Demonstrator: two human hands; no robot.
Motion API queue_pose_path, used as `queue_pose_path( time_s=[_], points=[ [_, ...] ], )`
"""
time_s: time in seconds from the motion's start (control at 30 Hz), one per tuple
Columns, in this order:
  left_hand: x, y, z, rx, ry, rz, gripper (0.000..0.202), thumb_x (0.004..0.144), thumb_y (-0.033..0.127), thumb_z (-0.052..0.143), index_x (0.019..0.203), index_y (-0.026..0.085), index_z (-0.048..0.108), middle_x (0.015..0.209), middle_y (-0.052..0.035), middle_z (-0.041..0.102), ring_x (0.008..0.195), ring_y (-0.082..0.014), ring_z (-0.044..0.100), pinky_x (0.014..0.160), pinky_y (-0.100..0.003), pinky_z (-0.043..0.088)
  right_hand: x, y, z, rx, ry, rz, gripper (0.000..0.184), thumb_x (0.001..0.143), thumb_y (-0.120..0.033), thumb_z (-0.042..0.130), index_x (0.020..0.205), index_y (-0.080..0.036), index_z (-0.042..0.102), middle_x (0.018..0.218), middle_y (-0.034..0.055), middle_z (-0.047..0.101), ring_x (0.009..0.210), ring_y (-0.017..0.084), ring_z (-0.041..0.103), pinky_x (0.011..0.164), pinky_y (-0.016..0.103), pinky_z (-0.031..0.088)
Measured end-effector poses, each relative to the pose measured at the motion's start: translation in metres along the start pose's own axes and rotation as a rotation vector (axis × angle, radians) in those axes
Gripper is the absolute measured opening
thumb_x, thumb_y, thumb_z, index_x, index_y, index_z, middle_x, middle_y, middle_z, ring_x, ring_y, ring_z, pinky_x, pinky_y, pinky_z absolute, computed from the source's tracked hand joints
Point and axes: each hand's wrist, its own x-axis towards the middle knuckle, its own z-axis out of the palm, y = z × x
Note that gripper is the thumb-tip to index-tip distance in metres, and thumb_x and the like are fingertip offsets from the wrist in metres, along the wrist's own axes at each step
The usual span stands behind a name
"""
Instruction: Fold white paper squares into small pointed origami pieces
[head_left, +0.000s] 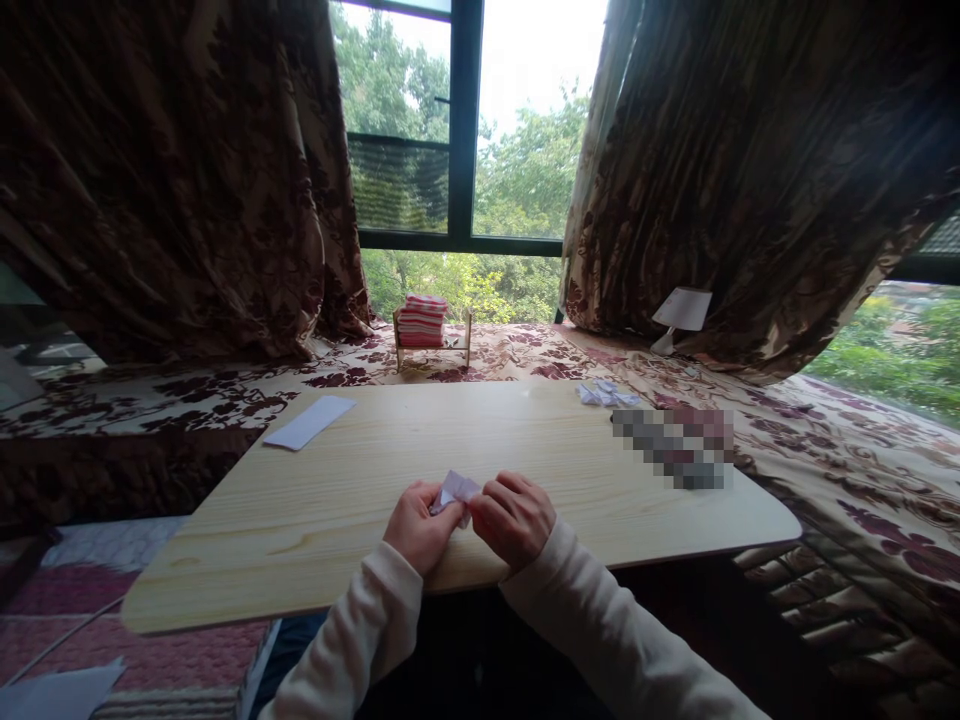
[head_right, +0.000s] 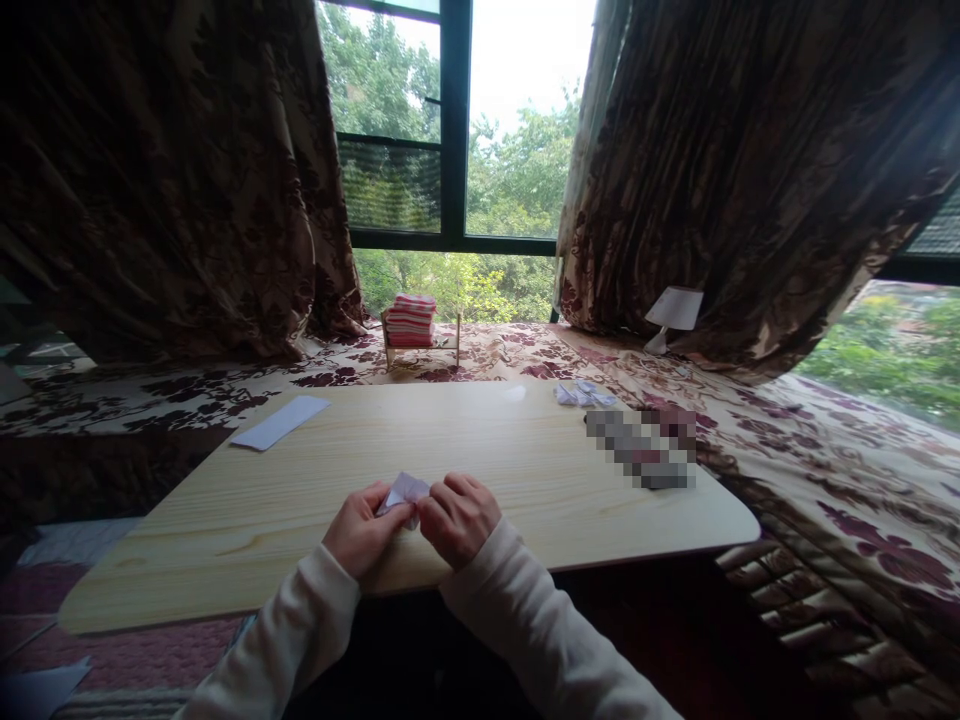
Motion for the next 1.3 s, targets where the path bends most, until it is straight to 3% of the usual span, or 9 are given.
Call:
queue_pose_path(
  time_s=[0.17,0.43,0.53,0.67,0.73,0.83,1.3],
  points=[
    [0.001,0.002,-0.001,-0.001,-0.013,-0.022,0.027,0.071,0.033,0.049,0.054,0.015,0.058,0.053,0.0009,0.051,0.057,-0.0132,0.047,0.058,-0.024,0.039,-0.002,0.001,0.000,0.012,-0.015,-0.017,0.019,0.080,-0.011,0.047,0.064,-0.018,0.054,0.053,-0.0006,0.046,0.055,0.013,0.037,0.053,0.027,0.030],
    [-0.001,0.000,0.003,0.029,0.093,-0.043,0.026,0.069,0.033,0.052,0.051,0.014,0.056,0.050,0.0022,0.048,0.054,-0.0114,0.043,0.052,-0.022,0.037,-0.001,0.000,0.000,0.037,-0.014,0.002,0.017,0.078,-0.010,0.048,0.066,-0.019,0.056,0.053,-0.0005,0.048,0.055,0.013,0.039,0.053,0.027,0.032],
    [-0.003,0.001,0.003,-0.011,0.180,-0.074,0.024,0.068,0.033,0.054,0.057,0.013,0.060,0.055,0.0014,0.051,0.056,-0.0119,0.046,0.053,-0.022,0.038,0.001,-0.001,-0.002,0.118,0.018,0.135,0.016,0.077,-0.013,0.048,0.064,-0.019,0.056,0.053,-0.0006,0.048,0.055,0.013,0.041,0.054,0.025,0.035],
    [-0.005,0.004,0.003,-0.033,0.262,-0.126,0.024,0.066,0.035,0.055,0.062,0.012,0.063,0.056,0.0014,0.053,0.059,-0.0135,0.050,0.057,-0.023,0.039,0.001,-0.002,0.001,0.351,0.045,0.511,0.012,0.076,-0.022,0.050,0.068,-0.018,0.057,0.056,-0.0005,0.050,0.056,0.013,0.045,0.056,0.025,0.039],
    [-0.006,0.004,0.002,-0.025,0.266,-0.114,0.025,0.067,0.036,0.055,0.066,0.012,0.064,0.059,0.0008,0.056,0.060,-0.0140,0.051,0.059,-0.024,0.040,0.002,-0.004,0.005,0.514,-0.029,0.710,0.024,0.080,-0.029,0.046,0.063,-0.017,0.057,0.054,-0.0006,0.050,0.054,0.012,0.046,0.052,0.024,0.038],
    [-0.008,0.002,0.001,-0.002,0.259,-0.074,0.026,0.069,0.036,0.054,0.069,0.013,0.065,0.063,-0.0004,0.058,0.063,-0.0146,0.052,0.061,-0.024,0.041,0.004,-0.007,0.015,0.768,-0.161,0.873,0.040,0.083,-0.038,0.039,0.053,-0.016,0.053,0.048,-0.0017,0.046,0.048,0.010,0.044,0.047,0.022,0.035],
    [-0.007,0.003,0.001,-0.009,0.252,-0.062,0.025,0.069,0.036,0.053,0.064,0.014,0.064,0.066,-0.0017,0.059,0.069,-0.0166,0.054,0.068,-0.026,0.041,0.003,-0.009,0.019,0.949,-0.136,0.983,0.021,0.072,-0.033,0.053,0.060,-0.015,0.053,0.051,-0.0031,0.044,0.049,0.009,0.039,0.047,0.022,0.033]
  ],
)
